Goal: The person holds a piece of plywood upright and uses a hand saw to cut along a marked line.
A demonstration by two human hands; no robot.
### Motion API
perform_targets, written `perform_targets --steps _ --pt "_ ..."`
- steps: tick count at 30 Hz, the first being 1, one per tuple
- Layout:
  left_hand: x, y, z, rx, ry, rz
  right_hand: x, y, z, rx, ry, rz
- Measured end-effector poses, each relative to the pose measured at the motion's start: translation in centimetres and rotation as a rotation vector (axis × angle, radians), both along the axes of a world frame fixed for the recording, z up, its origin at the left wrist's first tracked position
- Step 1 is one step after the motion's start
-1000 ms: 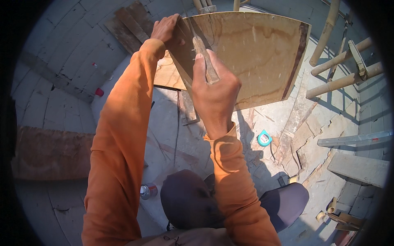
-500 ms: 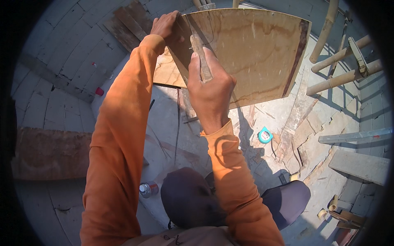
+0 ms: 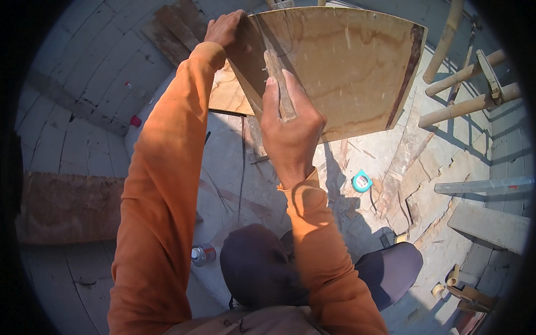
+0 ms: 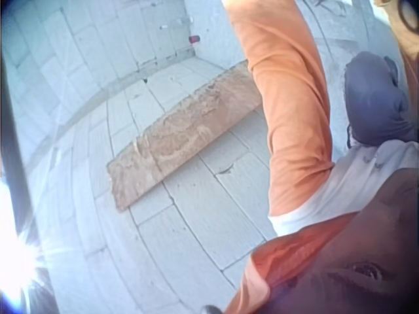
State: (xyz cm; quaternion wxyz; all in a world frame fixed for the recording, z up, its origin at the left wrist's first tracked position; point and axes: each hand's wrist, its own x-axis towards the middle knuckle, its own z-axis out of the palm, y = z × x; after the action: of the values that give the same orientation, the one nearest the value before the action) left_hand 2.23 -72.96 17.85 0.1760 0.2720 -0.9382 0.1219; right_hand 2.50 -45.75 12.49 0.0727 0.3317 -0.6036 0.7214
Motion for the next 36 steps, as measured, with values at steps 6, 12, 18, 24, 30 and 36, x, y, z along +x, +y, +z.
perform_targets --steps 6,12,18,24,30,36 --pt "0.3 -0.2 0.2 0.004 0.016 -0.014 4.9 10.0 -6.5 0.18 0.248 -0.123" --pt "-0.3 -4.2 -2.2 -0.121 0.165 -0.12 -1.4 -1.1 2.3 0.066 0.021 0.029" --pt "-0.3 -3.9 -1.2 -0.06 0.067 -0.066 4.4 9.5 -5.9 0.191 0.224 -0.142" --pt "-0.8 -5.1 -3.1 -0.151 0.141 -0.109 0.9 2.5 -0.6 0.079 -0.088 0.014" --pt "0.2 -4.0 -2.0 -0.067 0.099 -0.054 1.4 2.8 -1.4 0.129 0.07 -0.028" --pt "-0.4 -2.6 -1.0 -0.032 0.032 -0.025 4.4 9.6 -7.2 0.111 0.157 -0.114"
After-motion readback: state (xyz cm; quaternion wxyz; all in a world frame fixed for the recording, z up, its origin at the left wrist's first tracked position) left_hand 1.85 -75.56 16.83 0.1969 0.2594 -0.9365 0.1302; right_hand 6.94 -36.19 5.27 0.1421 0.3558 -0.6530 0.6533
